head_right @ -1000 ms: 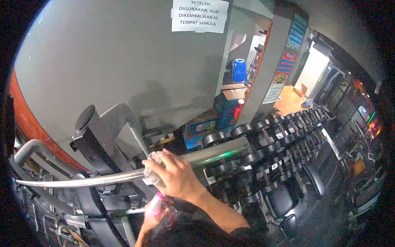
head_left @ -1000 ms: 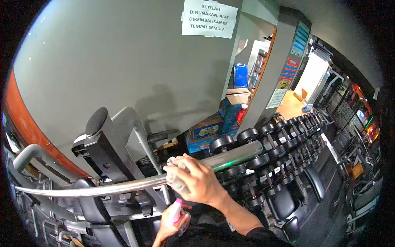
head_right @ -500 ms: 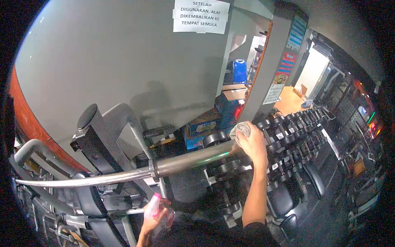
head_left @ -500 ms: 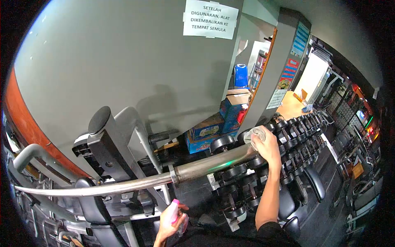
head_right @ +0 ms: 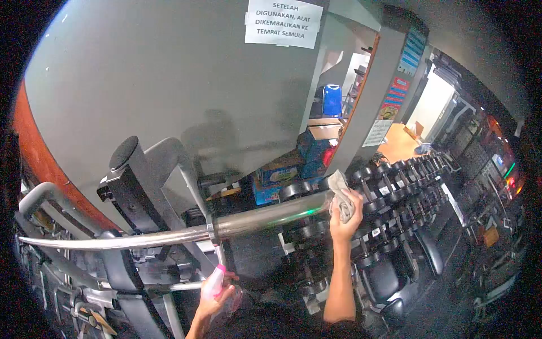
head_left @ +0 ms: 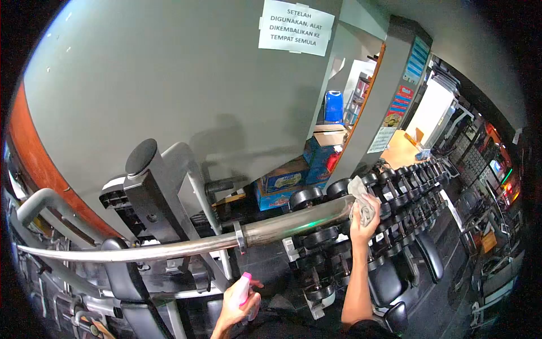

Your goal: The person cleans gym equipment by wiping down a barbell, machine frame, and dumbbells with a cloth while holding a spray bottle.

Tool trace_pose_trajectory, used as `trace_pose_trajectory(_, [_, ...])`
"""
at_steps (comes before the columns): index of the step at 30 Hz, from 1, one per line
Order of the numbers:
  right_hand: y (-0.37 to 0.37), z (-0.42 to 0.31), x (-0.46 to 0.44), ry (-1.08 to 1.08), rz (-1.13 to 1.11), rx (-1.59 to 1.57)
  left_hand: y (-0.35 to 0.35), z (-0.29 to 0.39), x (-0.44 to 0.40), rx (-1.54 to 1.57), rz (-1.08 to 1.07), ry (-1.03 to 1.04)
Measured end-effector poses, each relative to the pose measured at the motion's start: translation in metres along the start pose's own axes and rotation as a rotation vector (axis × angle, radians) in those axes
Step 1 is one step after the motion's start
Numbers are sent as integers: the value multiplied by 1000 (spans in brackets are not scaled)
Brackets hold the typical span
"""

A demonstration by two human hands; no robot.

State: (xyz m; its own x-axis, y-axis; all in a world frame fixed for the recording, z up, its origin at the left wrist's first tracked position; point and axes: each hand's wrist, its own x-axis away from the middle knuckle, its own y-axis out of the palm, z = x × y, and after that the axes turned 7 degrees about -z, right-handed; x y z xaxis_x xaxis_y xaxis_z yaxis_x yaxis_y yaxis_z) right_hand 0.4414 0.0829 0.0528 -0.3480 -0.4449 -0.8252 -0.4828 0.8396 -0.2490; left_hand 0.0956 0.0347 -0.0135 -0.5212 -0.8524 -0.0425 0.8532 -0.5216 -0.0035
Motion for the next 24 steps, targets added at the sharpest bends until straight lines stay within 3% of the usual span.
trace_pose_trajectory(3, [0, -47, -15, -92, -118, 359, 0, 3, 1, 20, 25, -2])
trace_pose_trajectory(5, [20, -83, -12, -43, -272, 207, 2, 6, -1, 53, 33, 4])
trace_pose_trajectory(7, [47, -124, -1, -75, -490, 0, 3, 7, -4, -103, 9, 56])
trace_pose_trajectory(9, [72, -159, 14, -272, -607, -108, 6, 12, -6, -112, -16, 58])
trace_pose_trajectory(13, [77, -166, 24, -306, -695, -122, 16, 36, -5, -157, -44, 94])
trace_pose_trajectory(14, [66, -159, 17, -304, -681, -21, 17, 37, -4, -73, -70, 9])
trace_pose_trajectory(15, [54, -151, 9, -301, -671, 78, 15, 27, -1, -49, -59, 85])
trace_pose_trajectory(19, [15, -94, -41, 70, -486, 453, 7, 14, 14, -73, 31, 28])
trace_pose_trajectory(20, [8, -77, -52, 177, -475, 458, 4, 15, 15, -164, 37, 75])
trace_pose_trajectory(21, [4, -59, -61, 286, -460, 462, 3, 10, 18, -56, 57, 40])
trace_pose_trajectory(24, [-1, -22, -76, 391, -602, 226, 2, 4, 18, 7, 67, 3])
